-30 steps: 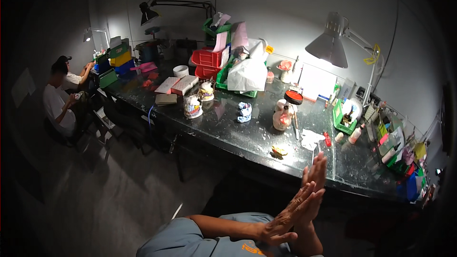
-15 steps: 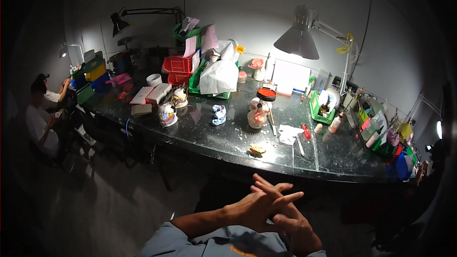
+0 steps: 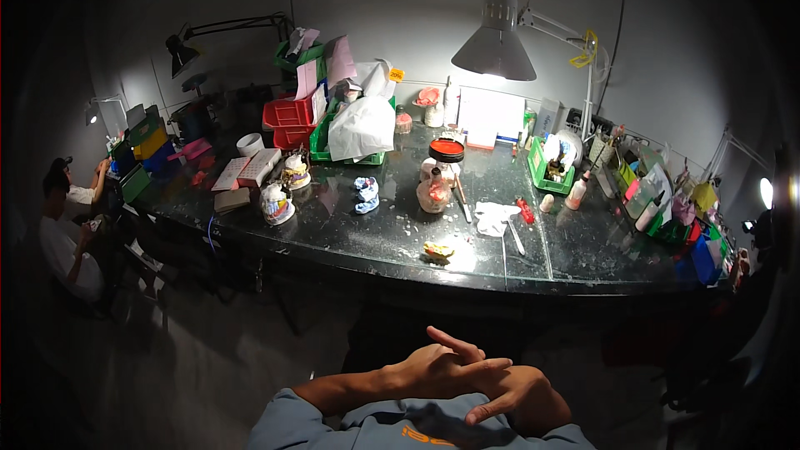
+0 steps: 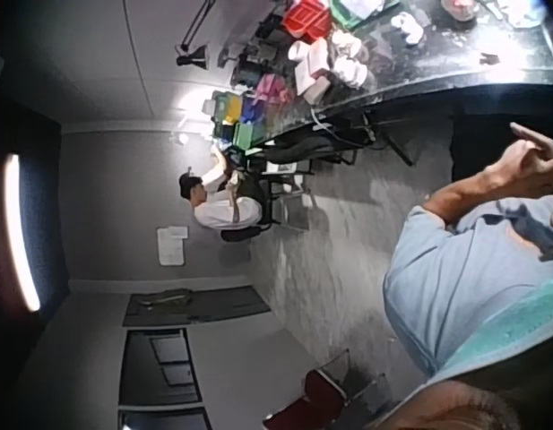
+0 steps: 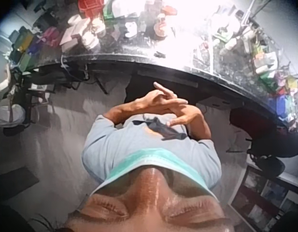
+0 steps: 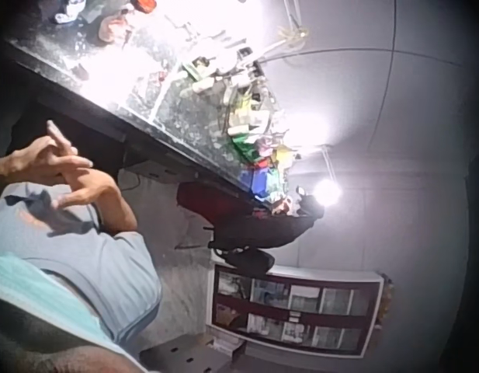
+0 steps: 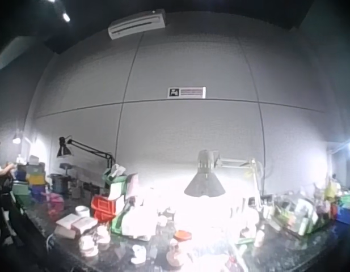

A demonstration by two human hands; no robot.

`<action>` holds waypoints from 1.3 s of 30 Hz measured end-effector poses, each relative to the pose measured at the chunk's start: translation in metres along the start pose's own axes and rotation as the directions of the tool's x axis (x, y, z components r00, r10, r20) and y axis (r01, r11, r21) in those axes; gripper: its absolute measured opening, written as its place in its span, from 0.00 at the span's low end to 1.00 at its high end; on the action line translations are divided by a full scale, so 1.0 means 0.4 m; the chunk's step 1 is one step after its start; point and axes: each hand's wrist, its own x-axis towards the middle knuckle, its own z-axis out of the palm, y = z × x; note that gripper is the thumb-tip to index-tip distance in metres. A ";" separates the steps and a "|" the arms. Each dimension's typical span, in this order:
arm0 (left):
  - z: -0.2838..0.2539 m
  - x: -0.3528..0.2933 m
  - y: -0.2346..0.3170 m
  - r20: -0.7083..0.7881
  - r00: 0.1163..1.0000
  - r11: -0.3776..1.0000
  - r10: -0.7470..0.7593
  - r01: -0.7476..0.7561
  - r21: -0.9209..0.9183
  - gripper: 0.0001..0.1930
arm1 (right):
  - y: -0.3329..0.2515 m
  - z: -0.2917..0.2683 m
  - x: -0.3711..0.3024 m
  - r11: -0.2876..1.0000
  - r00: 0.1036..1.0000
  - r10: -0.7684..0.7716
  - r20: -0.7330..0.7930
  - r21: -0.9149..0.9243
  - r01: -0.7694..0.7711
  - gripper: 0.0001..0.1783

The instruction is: The person applies red wax to a dental bridge using a metal tool, dipping the tool into a pot of melted wax and carefully spreading it over the bridge surface.

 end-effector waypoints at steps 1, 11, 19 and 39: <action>0.000 0.001 0.005 0.004 1.000 1.000 -0.004 0.004 -0.001 0.35 | -0.028 -0.006 0.011 0.993 1.000 -0.004 0.018 -0.116 0.006 0.67; 0.030 0.009 0.037 0.130 0.984 0.992 -0.121 0.122 -0.004 0.60 | -0.005 0.015 0.033 0.962 0.867 -0.177 -0.465 0.103 0.252 0.19; 0.053 -0.062 -0.034 0.508 0.843 0.774 -0.178 0.439 -0.457 0.68 | 0.058 0.002 0.009 0.973 0.872 0.219 -0.437 0.166 -0.162 0.28; -0.193 -0.004 0.000 -0.069 0.976 0.843 -0.205 0.140 -0.520 0.29 | -0.224 -0.033 0.013 0.896 0.948 0.034 -0.317 -0.411 -0.170 0.38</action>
